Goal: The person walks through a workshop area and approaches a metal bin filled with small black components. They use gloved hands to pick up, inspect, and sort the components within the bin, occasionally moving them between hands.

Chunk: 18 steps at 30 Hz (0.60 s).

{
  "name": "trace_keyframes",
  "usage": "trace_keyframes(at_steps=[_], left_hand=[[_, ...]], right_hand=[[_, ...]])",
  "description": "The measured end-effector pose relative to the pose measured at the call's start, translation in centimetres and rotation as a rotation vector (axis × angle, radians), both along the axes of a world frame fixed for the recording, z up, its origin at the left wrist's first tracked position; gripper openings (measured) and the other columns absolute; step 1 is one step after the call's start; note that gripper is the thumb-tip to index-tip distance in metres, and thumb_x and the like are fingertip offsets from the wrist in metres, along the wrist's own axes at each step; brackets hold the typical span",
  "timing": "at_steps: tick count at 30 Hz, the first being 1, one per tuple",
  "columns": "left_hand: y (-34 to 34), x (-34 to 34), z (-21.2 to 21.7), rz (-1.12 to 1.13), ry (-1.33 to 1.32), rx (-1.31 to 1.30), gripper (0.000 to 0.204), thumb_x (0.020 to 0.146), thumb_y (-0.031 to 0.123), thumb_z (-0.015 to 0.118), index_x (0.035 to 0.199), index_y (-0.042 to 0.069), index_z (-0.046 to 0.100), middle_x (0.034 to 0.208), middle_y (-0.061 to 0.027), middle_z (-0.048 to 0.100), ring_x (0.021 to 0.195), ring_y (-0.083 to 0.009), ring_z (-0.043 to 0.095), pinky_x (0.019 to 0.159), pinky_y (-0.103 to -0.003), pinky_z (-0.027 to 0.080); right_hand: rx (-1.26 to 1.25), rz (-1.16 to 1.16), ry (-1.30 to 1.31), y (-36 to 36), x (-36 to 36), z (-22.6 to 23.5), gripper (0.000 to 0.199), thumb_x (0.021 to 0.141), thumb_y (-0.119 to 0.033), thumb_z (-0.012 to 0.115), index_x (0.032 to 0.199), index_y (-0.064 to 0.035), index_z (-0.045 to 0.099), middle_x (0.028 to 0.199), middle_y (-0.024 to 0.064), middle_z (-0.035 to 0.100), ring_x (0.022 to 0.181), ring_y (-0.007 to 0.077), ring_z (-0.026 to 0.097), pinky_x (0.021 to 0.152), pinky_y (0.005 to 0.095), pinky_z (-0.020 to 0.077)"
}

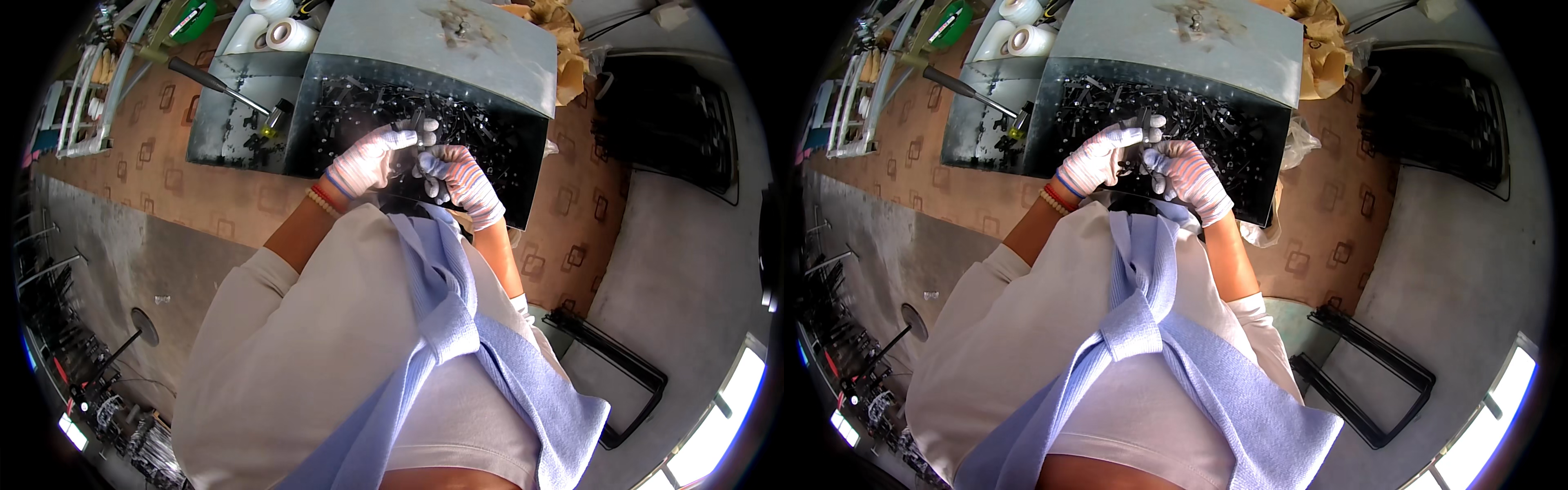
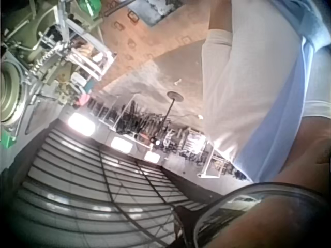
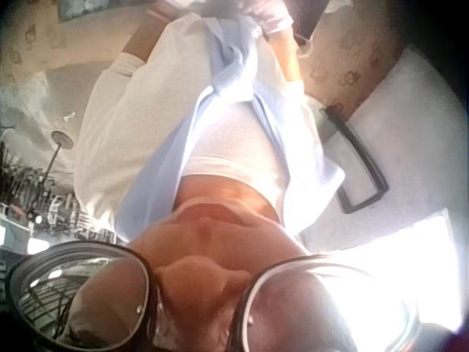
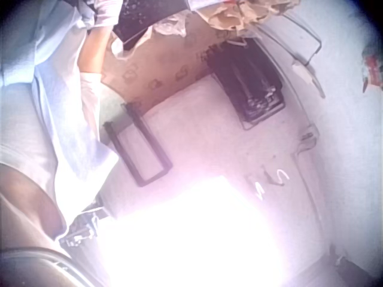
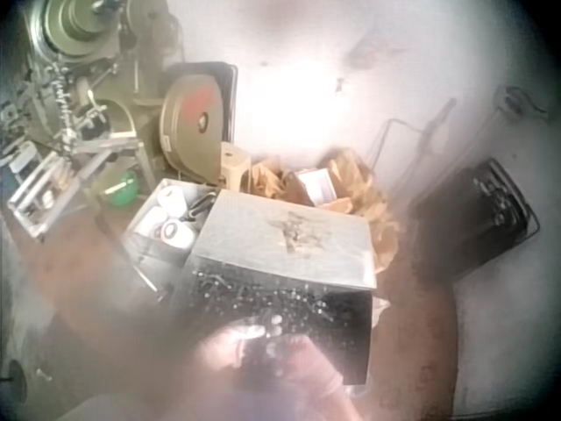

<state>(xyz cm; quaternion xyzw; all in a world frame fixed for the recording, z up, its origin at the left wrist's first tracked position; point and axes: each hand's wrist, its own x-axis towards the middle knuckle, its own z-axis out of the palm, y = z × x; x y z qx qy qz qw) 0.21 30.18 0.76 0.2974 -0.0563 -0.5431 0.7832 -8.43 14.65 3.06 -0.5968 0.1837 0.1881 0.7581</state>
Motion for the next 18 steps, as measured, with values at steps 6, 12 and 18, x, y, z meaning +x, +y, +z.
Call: trace_keyframes(at_steps=[6, 12, 18], left_hand=[[0.1, -0.2, 0.9, 0.01, 0.065, 0.001, 0.039, 0.087, 0.024, 0.053, 0.12, 0.004, 0.05, 0.098, -0.0029, 0.06, 0.09, -0.0165, 0.058, 0.079, -0.029, 0.046], [-0.1, 0.3, -1.9, 0.085, 0.273, 0.039, 0.03, 0.085, 0.016, 0.053, 0.111, 0.002, 0.053, 0.086, -0.0069, 0.06, 0.079, -0.0212, 0.06, 0.075, -0.036, 0.05], [0.1, 0.3, -1.4, 0.121, 0.33, 0.036, 0.03, 0.085, 0.016, 0.051, 0.11, 0.0, 0.054, 0.086, -0.0094, 0.06, 0.078, -0.0216, 0.06, 0.075, -0.038, 0.05]], right_hand=[[-0.033, 0.028, 0.037, 0.3, 0.4, 0.7, 0.021, 0.085, -0.022, 0.059, 0.078, -0.0024, 0.061, 0.052, 0.0008, 0.053, 0.04, 0.0061, 0.046, 0.036, 0.0192, 0.0313], [-0.907, -0.216, -0.136, -3.5, 0.5, -3.4, 0.021, 0.087, -0.021, 0.056, 0.088, -0.0017, 0.062, 0.066, 0.0036, 0.06, 0.051, 0.0104, 0.054, 0.048, 0.0258, 0.0431], [-1.403, 0.217, -0.192, -3.9, 0.3, -5.1, 0.025, 0.082, -0.024, 0.055, 0.101, -0.0115, 0.064, 0.083, 0.0153, 0.064, 0.081, 0.0294, 0.061, 0.074, 0.0349, 0.0476]])
